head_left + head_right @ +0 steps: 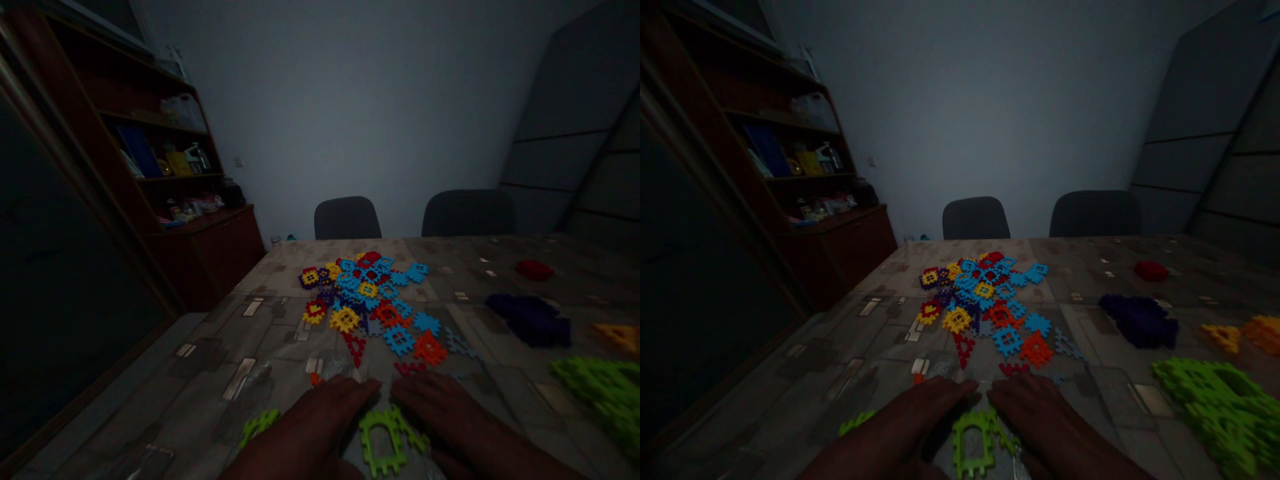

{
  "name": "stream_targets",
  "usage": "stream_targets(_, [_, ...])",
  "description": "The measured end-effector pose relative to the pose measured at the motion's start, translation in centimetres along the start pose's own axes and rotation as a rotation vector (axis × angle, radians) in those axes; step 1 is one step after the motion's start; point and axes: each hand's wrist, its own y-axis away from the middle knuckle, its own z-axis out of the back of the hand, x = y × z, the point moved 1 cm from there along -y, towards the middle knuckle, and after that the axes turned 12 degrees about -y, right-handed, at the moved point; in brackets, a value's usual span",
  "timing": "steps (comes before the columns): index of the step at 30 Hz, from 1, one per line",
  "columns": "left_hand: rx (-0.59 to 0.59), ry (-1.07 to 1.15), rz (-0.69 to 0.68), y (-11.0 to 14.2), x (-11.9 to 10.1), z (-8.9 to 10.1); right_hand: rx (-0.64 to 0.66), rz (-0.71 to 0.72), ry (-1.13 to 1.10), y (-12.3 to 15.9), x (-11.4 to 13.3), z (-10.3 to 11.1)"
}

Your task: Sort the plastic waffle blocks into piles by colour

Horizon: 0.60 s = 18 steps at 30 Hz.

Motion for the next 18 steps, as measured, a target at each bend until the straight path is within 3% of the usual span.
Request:
stream_targets(6, [-0.02, 0.048, 0.073, 0.1, -0.2, 1.0, 0.13, -0.135, -0.04, 0.0, -1.6, -1.3])
stream_targets(9, [-0.073, 0.098, 0.08, 0.2, -0.2, 1.8, 0.107, -0.233, -0.067, 0.3, -2.5, -1.9])
stream_targets(14, [-0.238, 0.121, 0.044, 0.0, 0.8, 2.8, 0.051, -0.192, -0.084, -1.1, -0.8, -1.9])
stream_targets(18, [-0.318, 0.074, 0.034, -0.5, 2.3, 2.6, 0.009, -0.05, 0.028, -2.5, 1.7, -2.0])
